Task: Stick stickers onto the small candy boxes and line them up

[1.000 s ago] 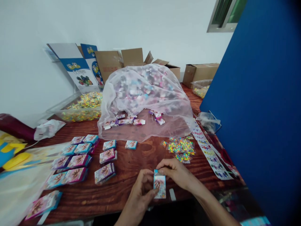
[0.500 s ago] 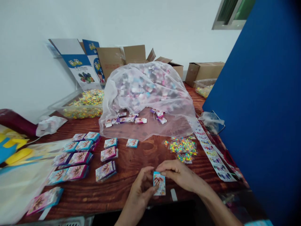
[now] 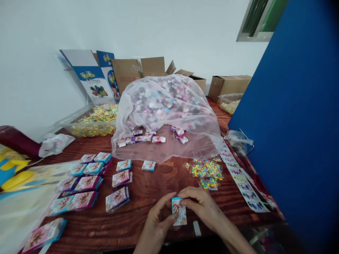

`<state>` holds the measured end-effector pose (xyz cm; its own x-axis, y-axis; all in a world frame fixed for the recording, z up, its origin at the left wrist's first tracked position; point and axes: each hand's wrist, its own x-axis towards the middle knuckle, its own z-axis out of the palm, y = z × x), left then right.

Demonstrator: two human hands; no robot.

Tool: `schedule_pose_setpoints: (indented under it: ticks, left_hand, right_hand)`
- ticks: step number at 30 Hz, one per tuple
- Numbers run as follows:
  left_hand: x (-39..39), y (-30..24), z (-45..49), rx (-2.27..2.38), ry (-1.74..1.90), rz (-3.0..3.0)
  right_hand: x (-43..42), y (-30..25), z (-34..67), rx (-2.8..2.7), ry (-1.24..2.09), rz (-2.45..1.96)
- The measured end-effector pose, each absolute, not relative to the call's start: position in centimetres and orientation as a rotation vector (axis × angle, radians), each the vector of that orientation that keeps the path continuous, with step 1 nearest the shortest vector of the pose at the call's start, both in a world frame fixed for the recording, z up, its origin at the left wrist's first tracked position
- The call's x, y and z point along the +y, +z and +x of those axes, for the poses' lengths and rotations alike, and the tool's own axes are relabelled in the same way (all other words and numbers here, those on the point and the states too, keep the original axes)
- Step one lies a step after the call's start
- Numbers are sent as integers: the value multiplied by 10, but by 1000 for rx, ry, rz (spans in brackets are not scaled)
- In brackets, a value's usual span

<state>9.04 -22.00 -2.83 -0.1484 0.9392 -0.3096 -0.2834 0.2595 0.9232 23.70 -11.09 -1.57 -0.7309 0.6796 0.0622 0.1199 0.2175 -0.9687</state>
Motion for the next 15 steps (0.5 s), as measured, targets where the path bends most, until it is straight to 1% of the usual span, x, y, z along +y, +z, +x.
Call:
schedule_pose_setpoints:
  ticks: [4,9,15]
  left_hand:
    - [-221,-29,90,1253,1222,757]
    - [-223,-31,89,1261,1194,723]
    - [-226,-31,89,1199,1231,800]
  right_hand:
    - [-110,-19,238,-1996,1553,-720]
    - [-112,-24,238,-2040,1493,-712]
    - [-119,-20,243,-2041,1508,-667]
